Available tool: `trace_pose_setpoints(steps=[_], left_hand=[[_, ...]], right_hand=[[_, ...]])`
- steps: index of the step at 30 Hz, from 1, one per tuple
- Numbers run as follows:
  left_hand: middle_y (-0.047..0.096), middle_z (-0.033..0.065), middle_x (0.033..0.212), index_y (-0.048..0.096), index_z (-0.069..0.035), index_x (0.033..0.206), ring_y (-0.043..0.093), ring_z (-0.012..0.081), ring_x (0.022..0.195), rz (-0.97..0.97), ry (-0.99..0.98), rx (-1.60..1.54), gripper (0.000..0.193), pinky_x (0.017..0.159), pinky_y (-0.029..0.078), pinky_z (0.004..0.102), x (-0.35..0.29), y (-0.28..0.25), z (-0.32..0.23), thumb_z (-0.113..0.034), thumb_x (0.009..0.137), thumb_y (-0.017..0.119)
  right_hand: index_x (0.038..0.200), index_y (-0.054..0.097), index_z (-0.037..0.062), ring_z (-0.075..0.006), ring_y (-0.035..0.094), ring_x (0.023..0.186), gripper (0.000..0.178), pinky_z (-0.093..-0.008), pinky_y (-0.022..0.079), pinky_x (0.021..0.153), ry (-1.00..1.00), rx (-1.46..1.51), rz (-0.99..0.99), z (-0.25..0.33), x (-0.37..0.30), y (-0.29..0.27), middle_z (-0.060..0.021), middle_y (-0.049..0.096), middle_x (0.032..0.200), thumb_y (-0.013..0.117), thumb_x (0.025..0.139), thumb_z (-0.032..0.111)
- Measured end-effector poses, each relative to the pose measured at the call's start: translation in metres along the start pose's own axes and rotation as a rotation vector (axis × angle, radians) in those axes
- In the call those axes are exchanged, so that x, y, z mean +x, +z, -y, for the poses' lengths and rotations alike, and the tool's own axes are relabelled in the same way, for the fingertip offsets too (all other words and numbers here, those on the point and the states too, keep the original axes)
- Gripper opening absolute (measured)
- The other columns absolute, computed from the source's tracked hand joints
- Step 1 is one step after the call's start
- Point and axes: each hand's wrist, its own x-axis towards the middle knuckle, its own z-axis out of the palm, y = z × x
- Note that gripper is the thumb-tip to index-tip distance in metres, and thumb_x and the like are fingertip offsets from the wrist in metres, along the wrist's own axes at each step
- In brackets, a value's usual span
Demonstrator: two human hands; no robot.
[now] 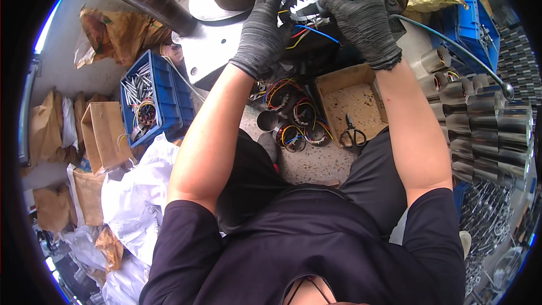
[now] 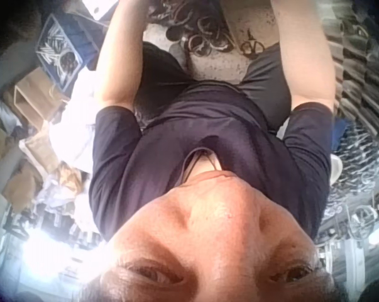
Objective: The recorder uses a press machine and hand tools to assemble and crimp wire-harness components into metal housings.
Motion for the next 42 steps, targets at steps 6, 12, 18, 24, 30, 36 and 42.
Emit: trace_pose_setpoints(steps=[6,12,18,24,30,36,42], left_hand=[[0.060,0.0194,0.124,0.048,-0.023,0.149,0.066,0.0367,0.110,-0.019,0.017,-0.046,0.066,0.094,0.055,0.0434,-0.003,0.002,0.002,-0.002,0.089,0.066],[0.059,0.0186,0.128,0.050,-0.016,0.148,0.064,0.0333,0.116,-0.013,-0.009,-0.135,0.065,0.097,0.054,0.0397,-0.003,0.005,0.010,0.002,0.088,0.066],[0.056,0.0171,0.132,0.049,-0.015,0.150,0.061,0.0296,0.120,0.054,-0.108,-0.313,0.070,0.100,0.054,0.0384,-0.006,0.004,0.014,0.005,0.086,0.068],[0.058,0.0173,0.131,0.049,-0.017,0.150,0.062,0.0308,0.120,0.031,-0.065,-0.289,0.068,0.101,0.053,0.0395,-0.004,0.006,0.011,0.006,0.088,0.066],[0.059,0.0188,0.128,0.051,-0.019,0.149,0.063,0.0336,0.118,-0.003,-0.017,-0.123,0.061,0.101,0.053,0.0405,-0.003,0.000,0.002,0.001,0.092,0.063],[0.059,0.0205,0.124,0.052,-0.019,0.148,0.064,0.0345,0.115,-0.011,-0.003,0.019,0.063,0.099,0.054,0.0409,-0.002,0.000,-0.005,0.001,0.090,0.065],[0.058,0.0099,0.105,0.047,-0.016,0.156,0.056,0.0222,0.092,0.006,0.116,-0.094,0.088,0.086,0.051,0.0333,-0.001,0.009,-0.017,0.016,0.075,0.065]], right_hand=[[0.097,0.075,0.0093,-0.0149,0.072,0.082,0.011,-0.0302,0.060,0.075,-0.093,-0.440,0.069,0.013,0.002,0.000,-0.0050,0.073,0.088,0.074,0.088,0.016],[0.082,0.066,0.0042,-0.0107,0.063,0.063,0.005,-0.0283,0.048,0.055,0.010,0.116,0.128,-0.003,0.010,0.000,-0.0028,0.066,0.069,0.069,0.086,0.004],[0.083,0.067,0.0043,-0.0133,0.063,0.064,0.003,-0.0300,0.050,0.058,-0.034,0.069,-0.036,0.003,0.006,-0.007,-0.0041,0.066,0.068,0.068,0.084,0.005],[0.086,0.067,0.0044,-0.0167,0.065,0.065,0.008,-0.0343,0.052,0.060,-0.222,-0.259,-0.138,0.003,0.004,-0.006,-0.0088,0.064,0.067,0.070,0.083,0.011],[0.086,0.067,0.0046,-0.0219,0.068,0.066,0.011,-0.0366,0.054,0.062,0.018,-0.190,0.014,0.013,0.010,-0.001,-0.0125,0.066,0.068,0.068,0.083,0.015],[0.087,0.068,0.0037,-0.0236,0.067,0.067,0.016,-0.0358,0.053,0.062,-0.021,-0.383,0.105,0.022,0.014,-0.013,-0.0150,0.067,0.070,0.069,0.082,0.018],[0.079,0.065,0.0034,-0.0171,0.063,0.064,0.004,-0.0329,0.051,0.059,-0.178,-0.286,0.195,0.018,0.020,-0.017,-0.0078,0.064,0.067,0.066,0.081,0.001]])
